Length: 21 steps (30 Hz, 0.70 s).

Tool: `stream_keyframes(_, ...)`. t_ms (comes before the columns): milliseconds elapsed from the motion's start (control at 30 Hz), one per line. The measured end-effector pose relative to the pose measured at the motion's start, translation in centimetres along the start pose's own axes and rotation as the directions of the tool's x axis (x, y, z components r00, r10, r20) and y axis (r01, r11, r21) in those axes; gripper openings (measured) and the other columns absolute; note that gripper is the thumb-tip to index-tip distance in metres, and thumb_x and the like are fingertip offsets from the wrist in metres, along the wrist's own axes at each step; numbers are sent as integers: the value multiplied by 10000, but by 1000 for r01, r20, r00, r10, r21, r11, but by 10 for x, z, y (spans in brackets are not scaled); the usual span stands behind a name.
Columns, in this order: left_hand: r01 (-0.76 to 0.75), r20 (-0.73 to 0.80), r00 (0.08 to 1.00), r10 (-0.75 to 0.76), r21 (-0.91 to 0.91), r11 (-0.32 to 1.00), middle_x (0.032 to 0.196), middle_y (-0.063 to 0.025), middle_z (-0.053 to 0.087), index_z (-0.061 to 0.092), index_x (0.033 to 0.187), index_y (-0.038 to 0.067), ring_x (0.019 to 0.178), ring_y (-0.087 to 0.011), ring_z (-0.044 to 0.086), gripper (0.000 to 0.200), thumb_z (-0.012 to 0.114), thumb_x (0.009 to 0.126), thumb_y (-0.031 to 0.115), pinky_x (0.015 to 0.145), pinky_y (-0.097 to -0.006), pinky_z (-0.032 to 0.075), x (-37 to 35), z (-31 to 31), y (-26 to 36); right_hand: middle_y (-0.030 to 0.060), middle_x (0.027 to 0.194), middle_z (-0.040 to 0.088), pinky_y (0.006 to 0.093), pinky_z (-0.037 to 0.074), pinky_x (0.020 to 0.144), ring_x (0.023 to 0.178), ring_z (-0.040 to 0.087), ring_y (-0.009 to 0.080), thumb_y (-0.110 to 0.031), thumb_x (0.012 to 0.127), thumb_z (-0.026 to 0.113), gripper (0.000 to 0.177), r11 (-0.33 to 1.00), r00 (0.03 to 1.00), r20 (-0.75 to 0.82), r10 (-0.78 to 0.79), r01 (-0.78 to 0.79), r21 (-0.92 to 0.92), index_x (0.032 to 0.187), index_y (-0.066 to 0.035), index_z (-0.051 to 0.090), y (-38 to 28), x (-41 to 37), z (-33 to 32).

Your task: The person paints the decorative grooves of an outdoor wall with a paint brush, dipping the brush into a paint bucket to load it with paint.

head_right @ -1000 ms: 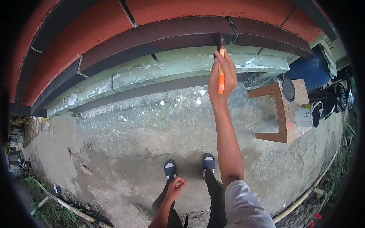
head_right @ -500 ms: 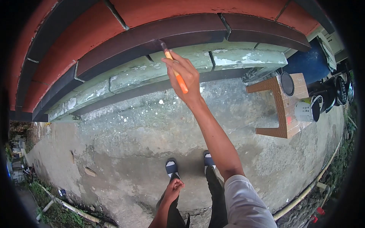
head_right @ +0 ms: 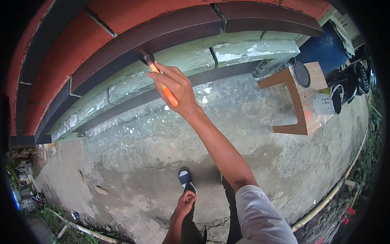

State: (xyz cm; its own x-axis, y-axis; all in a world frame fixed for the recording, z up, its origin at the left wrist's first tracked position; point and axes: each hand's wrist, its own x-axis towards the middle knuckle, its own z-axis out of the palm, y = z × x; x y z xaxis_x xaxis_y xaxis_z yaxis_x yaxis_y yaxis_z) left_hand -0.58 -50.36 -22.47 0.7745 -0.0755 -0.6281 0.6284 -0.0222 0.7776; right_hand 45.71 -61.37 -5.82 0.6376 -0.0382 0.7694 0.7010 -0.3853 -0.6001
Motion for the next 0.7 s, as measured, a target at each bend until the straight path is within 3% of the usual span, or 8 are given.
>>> stream_keyframes(67, 15, -23, 1000, -15, 26, 1000, 842, -50, 652, 543, 944, 26, 794, -88, 626, 86, 621, 923, -6, 723, -228, 484, -1, -6, 1, 166, 1173, 675, 366, 531, 844, 1006, 657, 306, 21, 809, 687, 281, 1000, 999, 31, 7, -8, 26, 1066, -83, 730, 1, 3, -8)
stream_keyframes(167, 17, -71, 997, -13, 47, 999, 840, -45, 661, 544, 943, 37, 777, -89, 635, 91, 629, 919, 13, 707, -234, 485, -4, -18, 2, 176, 1165, 675, 358, 525, 860, 1017, 667, 301, 5, 875, 641, 223, 989, 981, -145, 131, -138, -42, 1073, -57, 723, 31, 13, -47)
stream_keyframes(200, 13, -90, 996, -9, 51, 999, 839, -41, 664, 546, 943, 43, 767, -88, 637, 95, 634, 916, 23, 697, -234, 481, -5, -23, 3, 181, 1163, 675, 357, 522, 862, 1020, 668, 297, 2, 892, 624, 214, 983, 968, -219, 123, -150, -110, 1073, -54, 723, 40, 14, -61)
stream_keyframes(233, 34, -95, 995, -31, 31, 999, 861, -76, 650, 534, 953, 11, 821, -114, 649, 68, 596, 934, -10, 770, -267, 542, -8, -28, 3, 186, 1161, 675, 356, 520, 865, 1024, 669, 294, -2, 910, 607, 207, 971, 951, -291, 108, -164, -176, 1073, -52, 723, 46, 15, -73)
stream_keyframes(333, 34, -128, 991, -30, 29, 999, 873, -76, 652, 534, 955, 12, 827, -124, 656, 60, 583, 937, -17, 773, -266, 540, -14, -39, -6, 192, 1150, 677, 360, 517, 870, 1036, 665, 294, -14, 919, 600, 198, 945, 877, -462, 134, -253, -206, 1068, -52, 725, 51, 20, -89)
stream_keyframes(467, 40, -140, 989, -37, 22, 999, 879, -76, 657, 534, 957, 14, 822, -127, 658, 56, 579, 941, -15, 778, -269, 539, -18, -43, -15, 190, 1166, 671, 361, 523, 850, 1020, 663, 303, 11, 876, 624, 219, 962, 964, -264, 43, -111, -250, 1060, -56, 723, 38, 11, -47)
stream_keyframes(633, 13, -124, 992, -12, 4, 1000, 874, -79, 660, 532, 954, 14, 818, -125, 657, 58, 580, 939, -17, 777, -271, 541, -14, -35, -13, 181, 1188, 675, 337, 510, 908, 1077, 662, 278, 6, 886, 641, 202, 999, 986, 164, 30, -34, 20, 1054, -56, 734, 5, 0, -22)
stream_keyframes(700, 10, -127, 992, -8, 12, 1000, 873, -80, 660, 532, 955, 14, 817, -125, 657, 60, 581, 939, -18, 778, -271, 541, -14, -38, -12, 182, 1179, 674, 357, 518, 882, 1041, 664, 296, 21, 865, 641, 218, 998, 998, 23, 52, -51, -24, 1050, -51, 729, 19, 7, -33)
